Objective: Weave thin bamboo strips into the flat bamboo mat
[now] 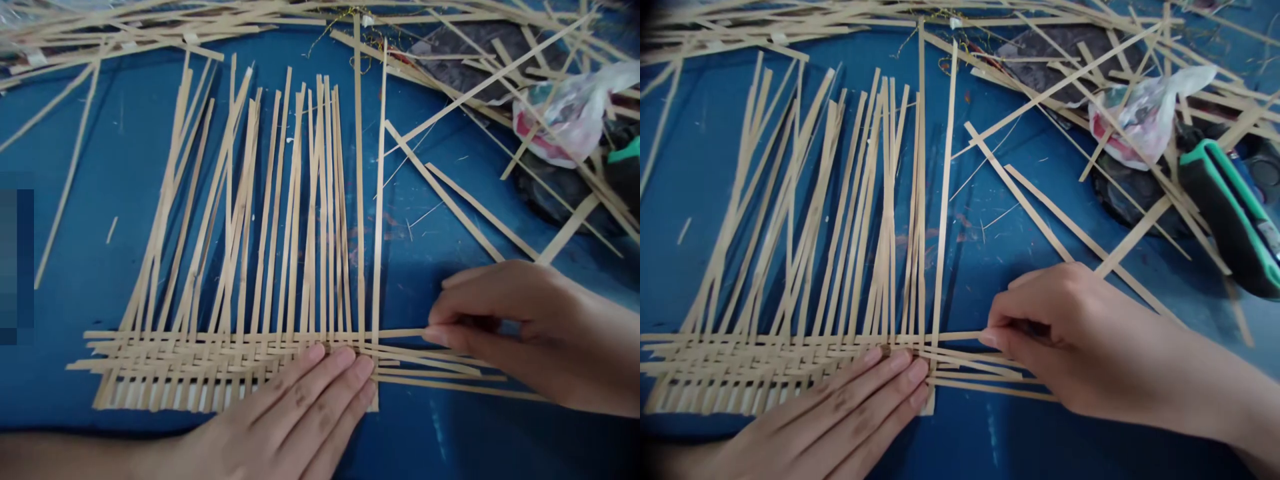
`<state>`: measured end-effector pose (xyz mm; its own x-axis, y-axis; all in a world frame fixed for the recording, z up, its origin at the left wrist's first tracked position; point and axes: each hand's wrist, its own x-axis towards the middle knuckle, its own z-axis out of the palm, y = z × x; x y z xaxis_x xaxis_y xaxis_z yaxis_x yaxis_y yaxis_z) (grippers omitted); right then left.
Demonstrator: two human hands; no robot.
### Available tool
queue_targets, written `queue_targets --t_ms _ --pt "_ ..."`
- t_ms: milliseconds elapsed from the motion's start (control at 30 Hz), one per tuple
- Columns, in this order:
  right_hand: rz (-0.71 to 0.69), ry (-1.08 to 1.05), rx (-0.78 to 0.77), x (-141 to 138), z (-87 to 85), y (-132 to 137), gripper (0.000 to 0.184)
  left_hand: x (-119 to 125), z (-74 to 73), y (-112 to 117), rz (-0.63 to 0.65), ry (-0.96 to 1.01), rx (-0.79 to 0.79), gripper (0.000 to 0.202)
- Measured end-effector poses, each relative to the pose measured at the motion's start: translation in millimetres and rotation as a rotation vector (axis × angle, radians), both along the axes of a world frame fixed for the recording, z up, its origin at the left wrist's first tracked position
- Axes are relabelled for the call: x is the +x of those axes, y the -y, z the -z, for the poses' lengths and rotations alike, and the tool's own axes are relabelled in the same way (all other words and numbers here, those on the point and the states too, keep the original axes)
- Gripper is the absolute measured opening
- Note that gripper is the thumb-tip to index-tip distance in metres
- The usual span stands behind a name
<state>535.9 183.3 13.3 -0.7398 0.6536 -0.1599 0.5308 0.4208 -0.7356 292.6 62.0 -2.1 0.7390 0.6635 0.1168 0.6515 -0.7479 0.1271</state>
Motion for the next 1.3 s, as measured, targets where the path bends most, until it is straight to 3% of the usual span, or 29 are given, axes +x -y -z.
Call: queue_targets --t_ms 233,433,633,1300 --pt "0.114 -0.063 0.024 -1.5 3.0 1.2 0.015 3.5 4.3 3.9 -0.016 0.003 -0.003 0.040" --pt "0.194 -0.041 -0.032 -6.0 0.4 1.4 0.024 5.9 -0.1 2.7 -0.073 0.051 0.004 0.050" --pt "0.169 0.194 -0.085 -2.8 -4.7 0.3 0.024 6.6 -5.5 -0.8 -0.082 0.072 -0.003 0.045" --pt "0.178 0.228 0.016 -3.2 -2.3 -1.3 0.032 5.9 -4.1 -1.5 -0.053 0.121 0.014 0.044"
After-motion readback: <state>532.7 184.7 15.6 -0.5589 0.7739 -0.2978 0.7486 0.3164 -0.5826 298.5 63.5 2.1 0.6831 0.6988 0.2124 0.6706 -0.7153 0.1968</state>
